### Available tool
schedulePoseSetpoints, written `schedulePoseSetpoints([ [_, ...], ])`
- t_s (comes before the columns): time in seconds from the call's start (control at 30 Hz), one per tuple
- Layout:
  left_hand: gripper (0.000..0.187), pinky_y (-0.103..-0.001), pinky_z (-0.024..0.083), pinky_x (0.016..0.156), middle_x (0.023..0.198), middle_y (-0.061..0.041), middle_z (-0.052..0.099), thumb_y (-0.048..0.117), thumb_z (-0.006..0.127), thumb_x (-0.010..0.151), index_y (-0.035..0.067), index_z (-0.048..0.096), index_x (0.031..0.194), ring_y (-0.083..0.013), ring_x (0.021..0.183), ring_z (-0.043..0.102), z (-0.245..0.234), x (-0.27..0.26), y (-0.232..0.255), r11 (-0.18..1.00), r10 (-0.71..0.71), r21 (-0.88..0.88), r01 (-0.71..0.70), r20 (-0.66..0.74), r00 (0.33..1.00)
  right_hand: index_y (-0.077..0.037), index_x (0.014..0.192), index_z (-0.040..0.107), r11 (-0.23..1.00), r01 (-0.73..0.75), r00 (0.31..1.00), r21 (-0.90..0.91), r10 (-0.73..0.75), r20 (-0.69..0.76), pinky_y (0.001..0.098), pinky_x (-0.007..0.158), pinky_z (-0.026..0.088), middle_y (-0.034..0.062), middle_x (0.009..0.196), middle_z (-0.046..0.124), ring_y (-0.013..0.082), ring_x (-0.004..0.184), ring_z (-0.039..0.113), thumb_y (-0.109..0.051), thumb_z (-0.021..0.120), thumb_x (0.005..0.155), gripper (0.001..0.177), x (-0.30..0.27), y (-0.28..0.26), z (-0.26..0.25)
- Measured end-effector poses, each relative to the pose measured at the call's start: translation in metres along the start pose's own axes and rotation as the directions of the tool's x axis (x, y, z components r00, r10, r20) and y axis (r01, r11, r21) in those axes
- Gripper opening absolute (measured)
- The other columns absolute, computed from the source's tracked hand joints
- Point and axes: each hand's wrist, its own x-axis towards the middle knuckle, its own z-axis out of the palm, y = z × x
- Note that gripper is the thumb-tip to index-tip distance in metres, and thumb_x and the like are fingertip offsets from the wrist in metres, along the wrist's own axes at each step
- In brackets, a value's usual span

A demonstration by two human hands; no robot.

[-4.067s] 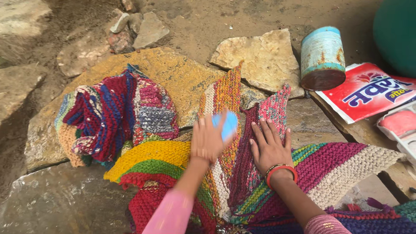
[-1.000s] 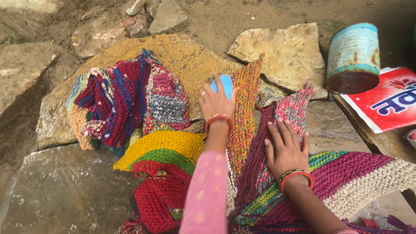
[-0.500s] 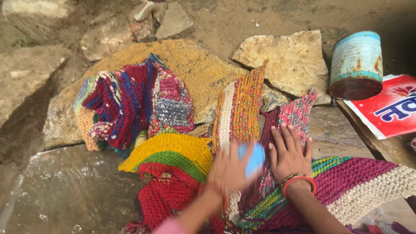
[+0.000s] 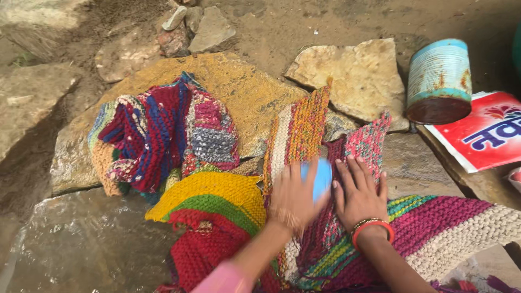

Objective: The person scrubs a multi-colored knitted rug with a blue brush on stone slabs, using water from a nearby bucket and a soap packet.

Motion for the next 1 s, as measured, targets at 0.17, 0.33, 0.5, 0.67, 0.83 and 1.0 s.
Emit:
schedulePoseSetpoints([
  [0.17, 0.081, -0.051, 0.045, 0.081, 0.110, -0.021, 0.055, 0.055, 0.064, 0.089, 0.012, 0.043, 0.154, -0.0395, 0.100, 0.055, -0.034, -0.060, -0.001, 0.995, 0.095, -0.059, -0.085, 0.193, 0.977, -0.024, 0.149, 0.046, 1.000, -0.024, 1.000, -0.004, 0.024, 0.014, 0.0608, 0.122, 0.017, 0.0026, 0.157, 0.041, 0.0197, 0.150, 0.030, -0.038, 0.048, 0.098, 0.054, 0.002, 0.000, 0.002],
  [0.33, 0.076, -0.050, 0.045, 0.090, 0.115, -0.021, 0.058, 0.060, 0.059, 0.092, 0.014, 0.047, 0.151, -0.0367, 0.104, 0.056, 0.033, 0.056, -0.049, 0.998, 0.048, 0.033, -0.049, 0.042, 0.998, -0.023, 0.150, 0.046, 1.000, 0.000, 1.000, 0.018, 0.000, -0.004, 0.0612, 0.121, 0.016, 0.0047, 0.158, 0.041, 0.0208, 0.150, 0.031, -0.035, 0.047, 0.097, 0.054, 0.000, 0.002, 0.002],
  [0.5, 0.081, -0.051, 0.043, 0.098, 0.129, -0.021, 0.057, 0.063, 0.060, 0.086, 0.017, 0.043, 0.152, -0.0375, 0.116, 0.057, 0.070, 0.165, -0.045, 0.958, -0.130, 0.242, 0.154, -0.112, 0.985, -0.024, 0.150, 0.046, 0.999, -0.026, 1.000, 0.020, 0.026, 0.015, 0.0607, 0.121, 0.017, 0.0043, 0.156, 0.042, 0.0212, 0.148, 0.032, -0.036, 0.048, 0.097, 0.054, 0.004, 0.003, 0.001],
  [0.67, 0.082, -0.050, 0.045, 0.096, 0.127, -0.022, 0.056, 0.060, 0.061, 0.089, 0.015, 0.041, 0.154, -0.0382, 0.113, 0.057, 0.050, 0.096, -0.009, 0.987, -0.126, 0.088, 0.134, -0.096, 0.987, -0.022, 0.149, 0.046, 1.000, -0.004, 1.000, 0.030, 0.004, -0.004, 0.0611, 0.121, 0.017, 0.0054, 0.158, 0.042, 0.0219, 0.150, 0.032, -0.036, 0.048, 0.097, 0.054, 0.001, -0.001, 0.000],
  [0.83, 0.088, -0.054, 0.045, 0.083, 0.120, -0.026, 0.055, 0.059, 0.063, 0.084, 0.011, 0.039, 0.153, -0.0403, 0.102, 0.056, -0.022, -0.050, 0.000, 0.984, 0.173, -0.063, -0.168, 0.083, 0.981, -0.023, 0.150, 0.046, 1.000, -0.004, 1.000, 0.011, 0.003, 0.020, 0.0612, 0.121, 0.017, 0.0044, 0.157, 0.042, 0.0224, 0.149, 0.032, -0.037, 0.049, 0.096, 0.055, 0.000, 0.000, 0.000],
  [1.0, 0.081, -0.052, 0.046, 0.088, 0.120, -0.022, 0.055, 0.060, 0.063, 0.087, 0.017, 0.041, 0.152, -0.0390, 0.108, 0.056, 0.004, 0.005, -0.040, 0.991, 0.127, 0.011, -0.131, 0.181, 0.975, -0.024, 0.151, 0.046, 1.000, -0.001, 1.000, -0.015, 0.002, 0.013, 0.0619, 0.121, 0.018, 0.0037, 0.157, 0.042, 0.0212, 0.148, 0.033, -0.037, 0.048, 0.098, 0.055, 0.000, 0.000, 0.002],
])
